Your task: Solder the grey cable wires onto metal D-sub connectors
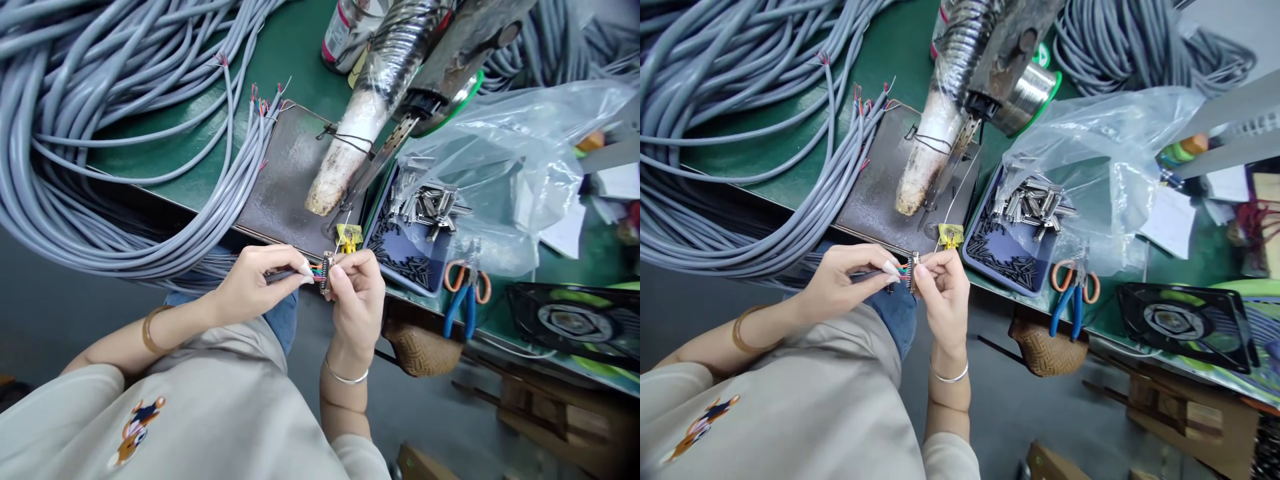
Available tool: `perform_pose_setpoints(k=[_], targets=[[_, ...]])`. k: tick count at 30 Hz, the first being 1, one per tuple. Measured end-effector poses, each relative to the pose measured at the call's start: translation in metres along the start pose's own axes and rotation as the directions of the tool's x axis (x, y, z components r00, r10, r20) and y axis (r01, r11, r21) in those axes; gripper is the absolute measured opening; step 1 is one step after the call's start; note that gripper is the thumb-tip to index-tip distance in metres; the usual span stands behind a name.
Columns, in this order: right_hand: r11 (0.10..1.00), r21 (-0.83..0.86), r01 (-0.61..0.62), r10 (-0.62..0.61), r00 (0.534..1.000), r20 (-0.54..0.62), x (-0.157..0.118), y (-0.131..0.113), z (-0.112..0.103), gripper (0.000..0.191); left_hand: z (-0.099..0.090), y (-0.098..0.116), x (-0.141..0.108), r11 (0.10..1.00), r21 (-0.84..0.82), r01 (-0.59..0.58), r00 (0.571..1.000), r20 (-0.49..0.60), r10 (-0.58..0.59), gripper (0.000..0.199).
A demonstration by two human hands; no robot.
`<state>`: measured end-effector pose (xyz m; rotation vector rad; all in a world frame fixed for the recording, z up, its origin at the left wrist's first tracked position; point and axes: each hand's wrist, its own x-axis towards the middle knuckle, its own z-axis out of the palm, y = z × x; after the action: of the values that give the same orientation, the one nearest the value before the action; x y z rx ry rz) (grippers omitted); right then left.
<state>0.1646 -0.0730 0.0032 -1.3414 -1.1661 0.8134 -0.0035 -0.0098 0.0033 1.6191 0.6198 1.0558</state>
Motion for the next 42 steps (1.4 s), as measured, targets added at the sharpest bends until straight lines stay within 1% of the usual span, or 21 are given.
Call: perform_pose_setpoints(k=[3,5,6,8,10,12,13,15,16,18,19,20,21,22,24,26,29,31,35,37,42], targets=[[0.981,-0.184,0.063,-0.082,0.992,-0.096,-0.005,-0.004,-0.005,0.013,0.001,-0.001,0.001,0.96,-0.152,0.236,0.972,0.017,-0.236,0.005],[0.929,-0.343,0.14,-0.193,0.973,-0.128,-0.009,-0.008,-0.009,0.003,0.0,-0.001,0.002,0.922,-0.219,0.318,0.948,0.041,-0.317,0.009],[0.891,-0.419,0.176,-0.237,0.966,-0.1,-0.01,-0.009,-0.01,0.007,0.0,-0.001,0.002,0.911,-0.233,0.339,0.94,0.051,-0.337,0.009],[0.807,-0.541,0.238,-0.27,0.963,0.021,-0.012,-0.01,-0.01,0.014,0.0,0.0,0.002,0.904,-0.241,0.354,0.935,0.056,-0.351,0.009],[0.736,-0.606,0.302,-0.298,0.948,0.11,-0.014,-0.009,-0.008,0.01,0.002,0.0,0.003,0.899,-0.242,0.365,0.93,0.051,-0.364,0.009],[0.707,-0.621,0.338,-0.339,0.933,0.122,-0.014,-0.006,-0.005,0.007,0.004,0.0,0.004,0.886,-0.259,0.384,0.921,0.039,-0.387,0.012],[0.713,-0.617,0.332,-0.357,0.93,0.089,-0.014,-0.004,-0.004,0.007,0.005,0.0,0.004,0.877,-0.274,0.396,0.915,0.031,-0.403,0.014],[0.749,-0.597,0.286,-0.41,0.908,-0.08,-0.012,-0.001,-0.004,0.005,0.007,-0.001,0.007,0.851,-0.313,0.422,0.898,0.015,-0.44,0.018],[0.777,-0.564,0.28,-0.458,0.866,-0.2,-0.01,0.0,-0.005,0.005,0.007,-0.002,0.008,0.835,-0.338,0.435,0.888,0.011,-0.459,0.019],[0.814,-0.461,0.353,-0.549,0.728,-0.411,-0.006,0.001,-0.007,0.007,0.007,-0.003,0.011,0.792,-0.392,0.468,0.865,0.018,-0.502,0.021],[0.81,-0.417,0.413,-0.581,0.661,-0.474,-0.004,0.001,-0.008,0.006,0.006,-0.004,0.013,0.769,-0.418,0.484,0.854,0.032,-0.52,0.021],[0.801,-0.386,0.457,-0.598,0.628,-0.498,-0.002,0.001,-0.009,0.007,0.005,-0.005,0.014,0.748,-0.439,0.497,0.845,0.048,-0.533,0.022],[0.799,-0.376,0.47,-0.601,0.629,-0.492,-0.002,0.002,-0.009,0.013,0.004,-0.005,0.015,0.733,-0.455,0.505,0.839,0.062,-0.54,0.022],[0.804,-0.387,0.451,-0.592,0.656,-0.467,-0.003,0.003,-0.008,0.019,0.004,-0.006,0.016,0.724,-0.467,0.507,0.838,0.071,-0.541,0.023],[0.82,-0.435,0.372,-0.544,0.742,-0.391,-0.006,0.008,-0.005,0.022,0.003,-0.007,0.017,0.721,-0.483,0.496,0.845,0.079,-0.529,0.024],[0.828,-0.454,0.329,-0.486,0.824,-0.29,-0.011,0.015,-0.002,0.019,0.002,-0.009,0.017,0.724,-0.487,0.488,0.851,0.084,-0.518,0.024],[0.826,-0.466,0.317,-0.431,0.888,-0.158,-0.012,0.027,0.003,0.017,0.004,-0.01,0.019,0.737,-0.463,0.493,0.854,0.093,-0.512,0.023],[0.818,-0.475,0.325,-0.429,0.894,-0.127,-0.009,0.031,0.005,0.015,0.006,-0.011,0.02,0.763,-0.432,0.481,0.86,0.066,-0.505,0.023],[0.776,-0.513,0.368,-0.497,0.857,-0.137,-0.002,0.033,0.008,0.015,0.013,-0.013,0.025,0.847,-0.344,0.405,0.891,-0.062,-0.451,0.019],[0.766,-0.527,0.369,-0.506,0.852,-0.138,0.002,0.032,0.009,0.015,0.015,-0.013,0.028,0.881,-0.282,0.378,0.9,-0.109,-0.421,0.018],[0.778,-0.512,0.364,-0.498,0.854,-0.149,0.009,0.03,0.01,0.015,0.018,-0.013,0.032,0.925,-0.176,0.337,0.916,-0.168,-0.365,0.016]])
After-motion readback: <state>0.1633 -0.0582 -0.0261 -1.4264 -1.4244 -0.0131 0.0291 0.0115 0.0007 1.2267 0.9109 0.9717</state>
